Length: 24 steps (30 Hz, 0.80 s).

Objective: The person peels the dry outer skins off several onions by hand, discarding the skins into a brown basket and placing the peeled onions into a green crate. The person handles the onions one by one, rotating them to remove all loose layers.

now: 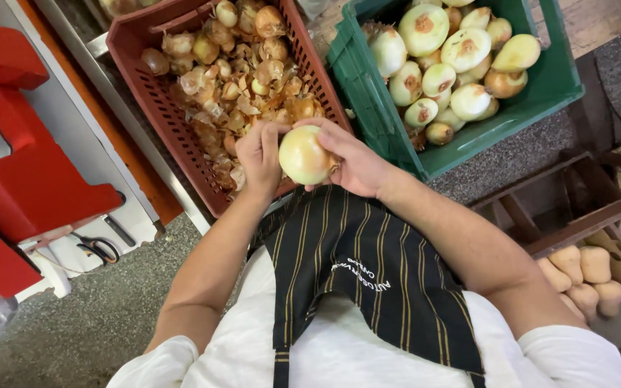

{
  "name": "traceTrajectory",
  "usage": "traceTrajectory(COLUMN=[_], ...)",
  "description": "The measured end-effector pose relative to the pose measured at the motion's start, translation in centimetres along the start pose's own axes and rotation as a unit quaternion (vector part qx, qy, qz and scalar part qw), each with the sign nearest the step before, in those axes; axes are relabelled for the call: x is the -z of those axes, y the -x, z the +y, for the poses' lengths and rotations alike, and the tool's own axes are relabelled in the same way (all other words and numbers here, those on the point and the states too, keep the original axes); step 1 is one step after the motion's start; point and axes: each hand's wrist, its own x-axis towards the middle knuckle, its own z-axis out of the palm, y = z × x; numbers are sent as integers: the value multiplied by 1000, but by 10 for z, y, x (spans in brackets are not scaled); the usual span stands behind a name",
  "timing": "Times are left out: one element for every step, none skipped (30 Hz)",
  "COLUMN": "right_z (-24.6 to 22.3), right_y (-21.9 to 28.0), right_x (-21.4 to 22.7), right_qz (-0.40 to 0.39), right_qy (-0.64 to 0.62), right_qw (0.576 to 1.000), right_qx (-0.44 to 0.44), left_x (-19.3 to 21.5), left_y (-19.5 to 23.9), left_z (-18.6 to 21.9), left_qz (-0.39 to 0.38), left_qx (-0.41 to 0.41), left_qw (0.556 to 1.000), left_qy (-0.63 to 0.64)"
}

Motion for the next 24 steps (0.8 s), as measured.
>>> traceTrajectory(right_z=[0,-1,-4,-8,-10,-12,-26,-41,-56,-75,-94,-113,-123,-134,-143,-146,-151,-156,-140,-124,-108,-96,-84,-72], right_y=[2,4,3,3,7,10,20,29,36,52,68,83,98,112,128,130,134,137,134,132,130,123,117,111], right_x=[0,-1,0,5,9,13,12,10,8,15,23,30,42,54,67,73,79,86,110,135,159,153,148,143], right_qz=[1,-9,-21,-21,-18,-14,-16,-3,7,2,35,66,58,118,175,165,205,244,239,232,223,219,258,289], right_qy=[-1,15,34,35,74,113,113,172,229,230,295,358,360,475,578,579,595,609,610,677,736,738,753,755], right_qw=[1000,1000,999,999,996,992,992,982,969,969,951,927,927,865,786,788,773,755,755,695,629,629,564,489], right_qx=[-2,11,26,26,45,62,58,77,96,93,90,87,86,111,130,128,77,27,26,70,114,114,222,327], left_x=[1,1,1,1,2,3,3,4,7,12,17,23,29,35,43,49,53,56,61,65,68,70,71,72], left_y=[4,9,9,2,-1,-4,-8,-11,-17,-2,13,27,22,16,16,15,10,6,0,-6,-13,-24,-35,-45], left_z=[-16,-32,-50,-44,-36,-29,-35,-41,-47,-93,-139,-186,-195,-203,-210,-216,-223,-230,-242,-254,-267,-283,-299,-315], left_qz=[0,-7,-13,-12,-57,-101,-98,-169,-237,-233,-285,-333,-326,-378,-427,-420,-405,-390,-387,-351,-312,-309,-272,-234], left_qx=[3,-28,-62,-63,-75,-88,-85,-48,-11,-7,103,212,216,298,380,388,383,378,382,326,267,269,223,175], left_qw=[1000,999,994,994,987,978,978,959,931,931,898,849,850,788,715,714,720,724,725,783,835,835,859,880], left_qy=[0,-46,-91,-91,-127,-161,-163,-222,-279,-282,-320,-351,-354,-383,-404,-404,-414,-424,-424,-397,-366,-366,-371,-376])
